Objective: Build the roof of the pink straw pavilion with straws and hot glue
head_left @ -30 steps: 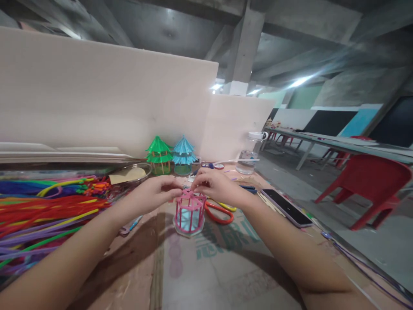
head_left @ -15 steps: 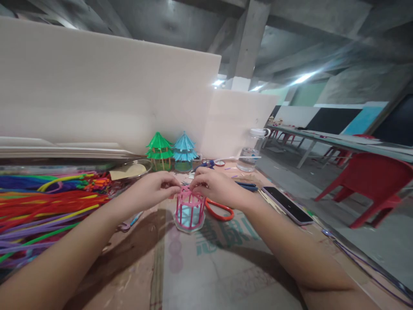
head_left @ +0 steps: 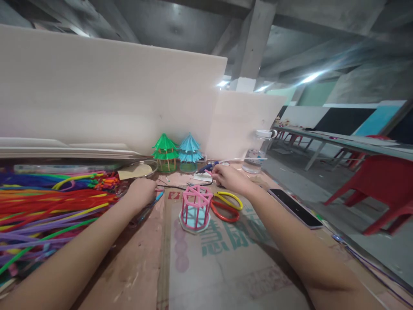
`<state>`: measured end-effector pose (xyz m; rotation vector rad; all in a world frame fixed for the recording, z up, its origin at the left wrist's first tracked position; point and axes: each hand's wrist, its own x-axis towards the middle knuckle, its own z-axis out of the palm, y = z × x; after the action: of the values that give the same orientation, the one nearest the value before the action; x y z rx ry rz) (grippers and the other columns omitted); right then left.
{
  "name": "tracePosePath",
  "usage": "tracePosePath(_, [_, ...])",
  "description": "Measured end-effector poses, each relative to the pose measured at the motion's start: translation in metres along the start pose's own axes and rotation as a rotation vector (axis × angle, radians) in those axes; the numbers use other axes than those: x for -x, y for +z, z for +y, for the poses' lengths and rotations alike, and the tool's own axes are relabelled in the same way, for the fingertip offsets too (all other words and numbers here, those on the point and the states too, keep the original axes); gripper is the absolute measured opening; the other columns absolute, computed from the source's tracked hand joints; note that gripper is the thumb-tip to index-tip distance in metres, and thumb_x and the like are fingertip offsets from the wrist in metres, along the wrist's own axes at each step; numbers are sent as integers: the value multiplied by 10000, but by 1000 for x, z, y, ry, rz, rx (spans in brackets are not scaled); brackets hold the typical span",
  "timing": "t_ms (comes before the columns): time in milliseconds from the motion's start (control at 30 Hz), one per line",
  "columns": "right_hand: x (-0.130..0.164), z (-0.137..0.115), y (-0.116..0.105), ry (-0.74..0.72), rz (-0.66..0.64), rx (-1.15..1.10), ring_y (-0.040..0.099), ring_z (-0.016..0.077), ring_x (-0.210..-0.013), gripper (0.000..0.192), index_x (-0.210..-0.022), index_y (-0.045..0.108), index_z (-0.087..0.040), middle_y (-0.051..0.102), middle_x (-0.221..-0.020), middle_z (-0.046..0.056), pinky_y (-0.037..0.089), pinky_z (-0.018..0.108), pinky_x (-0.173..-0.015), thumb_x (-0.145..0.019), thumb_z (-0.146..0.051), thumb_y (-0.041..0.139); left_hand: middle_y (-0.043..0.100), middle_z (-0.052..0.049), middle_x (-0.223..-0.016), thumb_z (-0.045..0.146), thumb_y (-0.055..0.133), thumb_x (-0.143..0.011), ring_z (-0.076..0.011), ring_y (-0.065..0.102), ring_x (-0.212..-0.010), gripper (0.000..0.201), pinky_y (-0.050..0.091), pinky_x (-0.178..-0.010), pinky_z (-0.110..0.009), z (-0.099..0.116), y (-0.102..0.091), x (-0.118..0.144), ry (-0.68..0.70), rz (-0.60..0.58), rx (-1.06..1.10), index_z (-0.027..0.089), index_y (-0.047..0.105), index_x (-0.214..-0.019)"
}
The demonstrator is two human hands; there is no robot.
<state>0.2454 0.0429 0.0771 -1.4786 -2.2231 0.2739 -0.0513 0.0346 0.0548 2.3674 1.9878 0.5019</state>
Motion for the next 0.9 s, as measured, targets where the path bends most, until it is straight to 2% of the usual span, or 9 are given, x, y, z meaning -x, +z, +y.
tracePosePath(100, [1, 0, -8, 1, -6, -64, 616, 120, -639, 111, -933, 589, -172, 738, -821, 30, 404, 216, -596, -963, -145, 485, 757, -262, -869, 211, 524, -705, -391, 715, -912, 221, 516, -839, -449, 0, 12, 0, -38, -50, -130, 130, 729, -689])
tracePosePath(200, [3, -3, -17, 11, 6, -119, 625, 103, -615, 109, -943, 550, -177, 751, -832, 28, 441, 201, -591, -973, -141, 451, 758, -253, -899, 171, 506, -724, -368, 725, -892, 222, 524, -803, -405, 1, 11, 2, -40, -83, -204, 133, 724, -707])
tracePosePath(333, [7, -12, -27, 13, 33, -321, 643, 106, -616, 92, -903, 496, -193, 756, -814, 31, 473, 203, -582, -961, -136, 454, 749, -239, -878, 215, 511, -777, -376, 718, -893, 220, 515, -775, -393, 8, -5, 5, -34, -58, -260, 148, 706, -697])
tracePosePath(433, [13, -22, -30, -26, 7, -525, 647, 103, -626, 94, -882, 469, -204, 756, -816, 31, 497, 206, -583, -954, -144, 468, 739, -193, -865, 368, 452, -865, -357, 708, -869, 332, 508, -733, -388, 19, -25, 5, -16, 28, -223, 169, 699, -765])
tracePosePath(533, [20, -36, -27, -99, -60, -704, 643, 90, -625, 106, -869, 444, -214, 753, -840, 23, 514, 200, -583, -955, -160, 475, 736, -87, -786, 502, 473, -823, -272, 686, -779, 359, 514, -701, -342, 37, -44, 11, 61, 127, 176, 207, 671, -772])
tracePosePath(600, [26, -48, -21, -140, -112, -823, 636, 89, -604, 115, -865, 422, -223, 743, -837, 11, 514, 201, -564, -958, -176, 471, 724, -46, -735, 534, 520, -760, -220, 665, -719, 348, 522, -673, -308, 52, -51, 19, 130, 52, 516, 211, 650, -753])
tracePosePath(667, [34, -60, -16, -169, -122, -866, 618, 90, -582, 114, -863, 429, -224, 716, -790, -9, 493, 195, -540, -954, -193, 489, 711, -32, -713, 544, 558, -734, -187, 633, -652, 346, 507, -618, -296, 67, -53, 30, 182, -51, 724, 208, 637, -751])
tracePosePath(733, [41, -71, -11, -176, -133, -866, 606, 92, -572, 102, -865, 457, -222, 671, -720, -34, 476, 190, -533, -944, -201, 518, 690, -23, -697, 512, 577, -750, -167, 607, -621, 318, 485, -586, -282, 80, -52, 40, 223, -75, 814, 202, 639, -778])
tracePosePath(900, [47, -81, -5, -162, -305, -1012, 593, 93, -496, 110, -878, 422, -235, 653, -656, -62, 476, 193, -490, -934, -172, 493, 651, -4, -705, 469, 561, -803, -158, 584, -645, 273, 464, -605, -271, 91, -49, 48, 321, 17, 791, 203, 598, -754])
